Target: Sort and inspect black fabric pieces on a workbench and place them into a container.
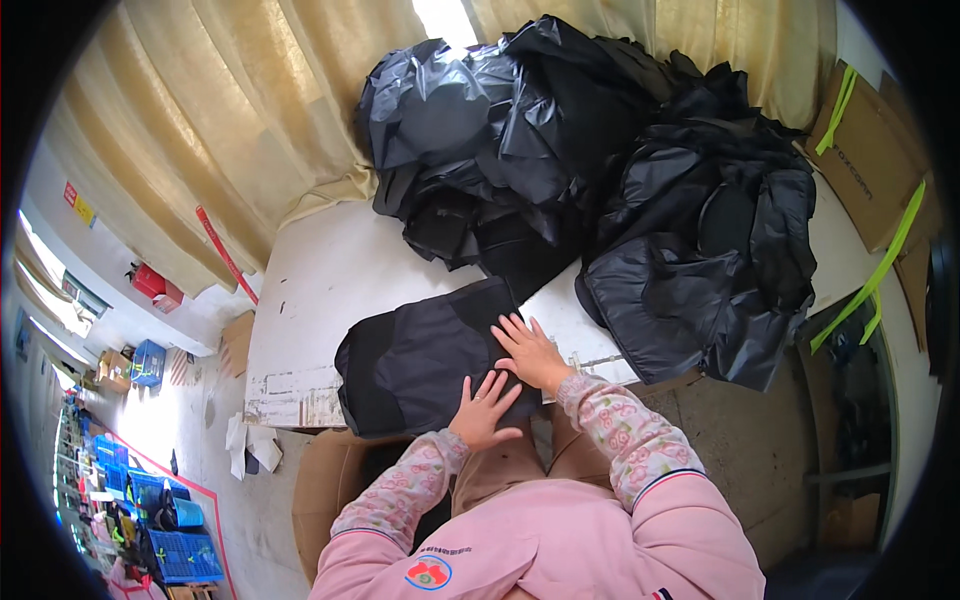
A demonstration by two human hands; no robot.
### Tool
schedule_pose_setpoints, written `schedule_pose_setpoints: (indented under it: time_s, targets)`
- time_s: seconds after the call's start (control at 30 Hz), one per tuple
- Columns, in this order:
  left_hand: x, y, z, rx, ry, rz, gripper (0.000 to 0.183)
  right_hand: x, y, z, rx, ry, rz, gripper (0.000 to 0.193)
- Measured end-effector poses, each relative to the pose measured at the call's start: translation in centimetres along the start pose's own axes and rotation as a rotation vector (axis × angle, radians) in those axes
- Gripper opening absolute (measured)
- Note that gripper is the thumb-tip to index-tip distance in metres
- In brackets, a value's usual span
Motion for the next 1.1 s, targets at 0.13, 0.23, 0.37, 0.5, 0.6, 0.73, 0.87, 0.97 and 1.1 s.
schedule_pose_setpoints:
  time_s: [0.13,0.23,0.37,0.5,0.6,0.73,0.87,0.97,1.1]
  targets:
    - [0.4,-0.6,-1.2,0.062,-0.048,0.000,0.087,1.8,-0.6,-3.8,0.144,0.029,0.287,0.065]
    - [0.6,0.0,-0.4,0.023,-0.093,0.023,0.089,2.0,-4.1,-5.4,0.292,0.015,0.393,0.065]
    - [1.2,-0.6,-0.6,-0.013,-0.056,0.018,0.089,-1.0,-5.3,-7.5,0.463,-0.092,0.124,0.047]
    - [0.8,0.0,-0.1,-0.056,-0.009,0.011,0.088,-15.7,-1.8,-8.1,0.362,-0.197,-0.687,0.025]
    - [0.3,-0.6,-0.4,-0.025,0.061,0.009,0.086,-19.4,6.6,-14.7,0.751,0.257,-0.768,0.031]
    - [-1.4,-1.6,-0.1,-0.034,0.248,-0.036,0.071,-20.8,10.7,-18.7,0.849,0.263,-0.796,0.050]
    - [-5.0,-5.4,-2.8,0.094,0.429,-0.255,0.045,-23.3,6.0,-20.9,0.977,0.249,-0.786,0.057]
    - [-6.7,-7.9,-5.2,0.194,0.548,-0.274,0.036,-21.5,5.6,-25.5,1.313,0.003,-0.501,0.042]
    - [-10.6,-9.3,-7.1,0.071,1.150,-0.261,0.033,-20.9,3.1,-18.6,0.800,-0.177,-0.898,0.021]
Point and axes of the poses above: each hand's wrist, its own y-axis away from the middle knuckle, its own x-axis out of the palm, z = x × y, the point moved 2 cm from there along -y, towards the middle knuckle, and after that the axes turned 10 degrees about y, right-handed, at the moved point
